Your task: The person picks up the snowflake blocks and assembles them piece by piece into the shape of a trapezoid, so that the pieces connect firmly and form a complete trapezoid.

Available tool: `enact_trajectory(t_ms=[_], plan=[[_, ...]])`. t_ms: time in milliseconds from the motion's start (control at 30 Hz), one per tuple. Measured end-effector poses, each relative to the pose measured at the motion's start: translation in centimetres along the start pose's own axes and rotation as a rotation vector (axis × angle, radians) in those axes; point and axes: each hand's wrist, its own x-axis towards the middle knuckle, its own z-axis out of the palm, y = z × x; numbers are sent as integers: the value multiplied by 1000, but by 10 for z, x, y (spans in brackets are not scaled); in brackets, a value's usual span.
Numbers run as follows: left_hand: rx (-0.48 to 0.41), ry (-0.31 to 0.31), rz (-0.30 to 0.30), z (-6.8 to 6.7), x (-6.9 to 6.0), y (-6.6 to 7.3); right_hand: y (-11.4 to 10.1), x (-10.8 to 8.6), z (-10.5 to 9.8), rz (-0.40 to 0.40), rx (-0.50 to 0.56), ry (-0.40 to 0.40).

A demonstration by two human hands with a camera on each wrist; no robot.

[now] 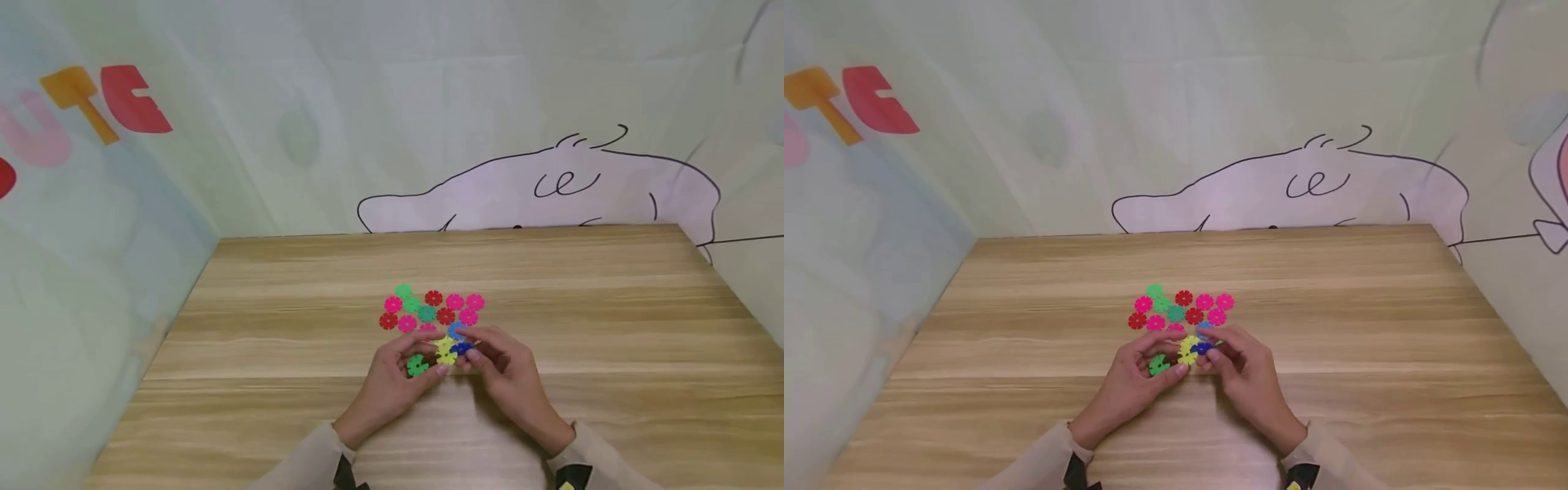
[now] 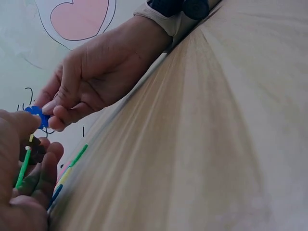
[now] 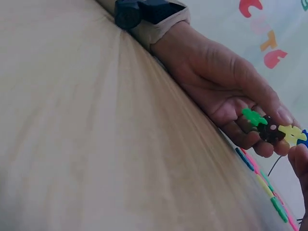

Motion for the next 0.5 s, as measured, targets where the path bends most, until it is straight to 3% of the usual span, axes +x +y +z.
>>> enact_trajectory(t_ms=[100,233,400,500], plan=[[4,-10,7,0,0,0,-2,2,0,75,54,37],[-59,-80,13,-1,0,0,-3,3,-1,136,118,28],[-142,-165,-6,-3,1,-1,-2,4,-2,118,194,-62],[-154,-181,-39,-4,1,-1,0,6,-3,116,163,-53]])
